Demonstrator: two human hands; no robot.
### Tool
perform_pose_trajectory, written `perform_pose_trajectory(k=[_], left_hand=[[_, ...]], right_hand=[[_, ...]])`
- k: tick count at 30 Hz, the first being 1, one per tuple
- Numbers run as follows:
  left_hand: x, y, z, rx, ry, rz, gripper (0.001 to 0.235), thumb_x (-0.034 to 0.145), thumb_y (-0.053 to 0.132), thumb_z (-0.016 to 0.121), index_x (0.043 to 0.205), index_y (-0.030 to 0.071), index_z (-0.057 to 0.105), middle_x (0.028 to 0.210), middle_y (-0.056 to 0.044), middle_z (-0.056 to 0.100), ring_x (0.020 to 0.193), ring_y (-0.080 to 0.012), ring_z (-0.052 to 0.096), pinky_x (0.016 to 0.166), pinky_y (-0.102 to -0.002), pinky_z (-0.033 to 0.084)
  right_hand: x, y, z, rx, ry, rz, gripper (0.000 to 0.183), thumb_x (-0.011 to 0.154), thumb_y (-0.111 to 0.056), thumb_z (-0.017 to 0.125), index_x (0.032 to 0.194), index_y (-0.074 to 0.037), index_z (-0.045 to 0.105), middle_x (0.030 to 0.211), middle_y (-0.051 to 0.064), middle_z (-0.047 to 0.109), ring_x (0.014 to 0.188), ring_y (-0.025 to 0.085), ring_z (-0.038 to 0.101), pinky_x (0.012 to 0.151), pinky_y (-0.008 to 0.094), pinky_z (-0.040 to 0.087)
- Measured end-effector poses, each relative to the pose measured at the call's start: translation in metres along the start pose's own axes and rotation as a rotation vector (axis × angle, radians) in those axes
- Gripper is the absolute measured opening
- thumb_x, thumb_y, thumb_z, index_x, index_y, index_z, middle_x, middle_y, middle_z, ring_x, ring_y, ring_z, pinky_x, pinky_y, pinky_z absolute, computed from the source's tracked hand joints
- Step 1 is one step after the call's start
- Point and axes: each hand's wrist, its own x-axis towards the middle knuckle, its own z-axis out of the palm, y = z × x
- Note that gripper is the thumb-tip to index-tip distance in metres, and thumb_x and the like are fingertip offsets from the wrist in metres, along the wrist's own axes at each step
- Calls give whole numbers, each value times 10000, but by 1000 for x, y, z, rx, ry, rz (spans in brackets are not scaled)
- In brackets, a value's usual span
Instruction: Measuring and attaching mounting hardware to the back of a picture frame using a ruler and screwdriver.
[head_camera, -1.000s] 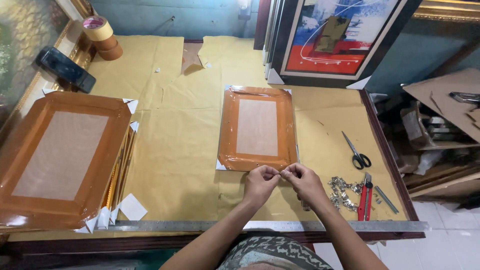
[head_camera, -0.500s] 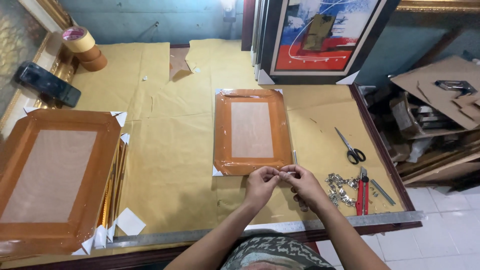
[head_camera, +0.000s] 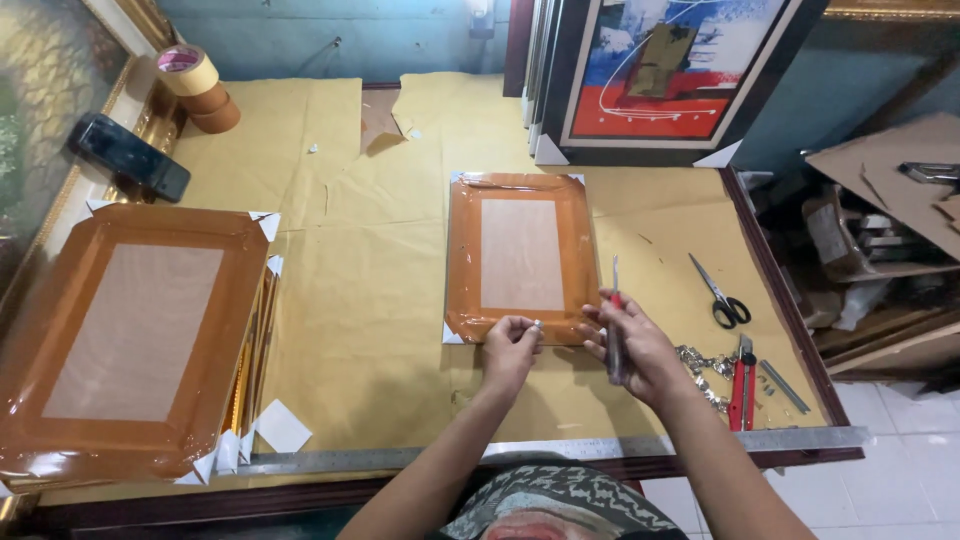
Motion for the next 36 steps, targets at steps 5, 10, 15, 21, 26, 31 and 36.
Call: perform_pose_trajectory(k=[5,10,15,21,26,31,36], left_hand=[[-11,7,-5,-11,-9,16,154,751,142,653,886,78,619,809,-79,671,615,-109,612,516,-183,512],[1,-9,-3,-32,-31,44,148,725,134,680,864,96,646,796,-64,678,599,-112,626,488,-184,519],[11,-18,-2,-55,-20,34,203,719,119,698,900,44,642,806,-123,672,618,-133,633,532,-199,539],[5,-10,-5,-80,-35,31,202,738,105,677,914,14,641,789,-136,666,606,-120,620,524,-187,540],[-15,11,-9,-57,-33,8,209,723,127,682,897,19,638,791,-128,660,613,-150,636,520,-211,546],[-12,11,-8,-27,-7,3,174,715,129,673,854,28,650,763,-120,662,607,-173,650,513,-228,548],[-12,13,-9,-14,27,17,177,695,109,666,845,15,665,765,-133,662,610,-197,657,505,-239,546]], right_hand=[[9,-7,-19,-414,-4,14,469,825,-269,432,1275,-152,373,761,86,469,453,136,376,318,202,279],[-10,-33,-9,-653,22,-158,539,596,42,531,1128,-2,453,744,143,561,396,183,455,280,229,282],[-38,-56,7,-619,90,-206,432,741,-25,601,1170,-15,557,1003,256,597,744,285,607,639,358,512],[-32,-67,-8,-1178,228,-316,314,605,-261,734,915,-256,683,944,-63,674,870,125,641,746,259,481],[-44,-76,5,-1189,232,-412,265,644,-215,703,907,-189,679,876,40,674,851,214,635,730,299,491],[-43,-70,13,-1271,183,-487,240,679,-217,687,918,-201,678,892,66,675,876,264,632,772,337,499],[-42,-64,22,-1227,96,-527,229,673,-161,688,900,-161,662,864,91,675,848,250,642,710,311,538]])
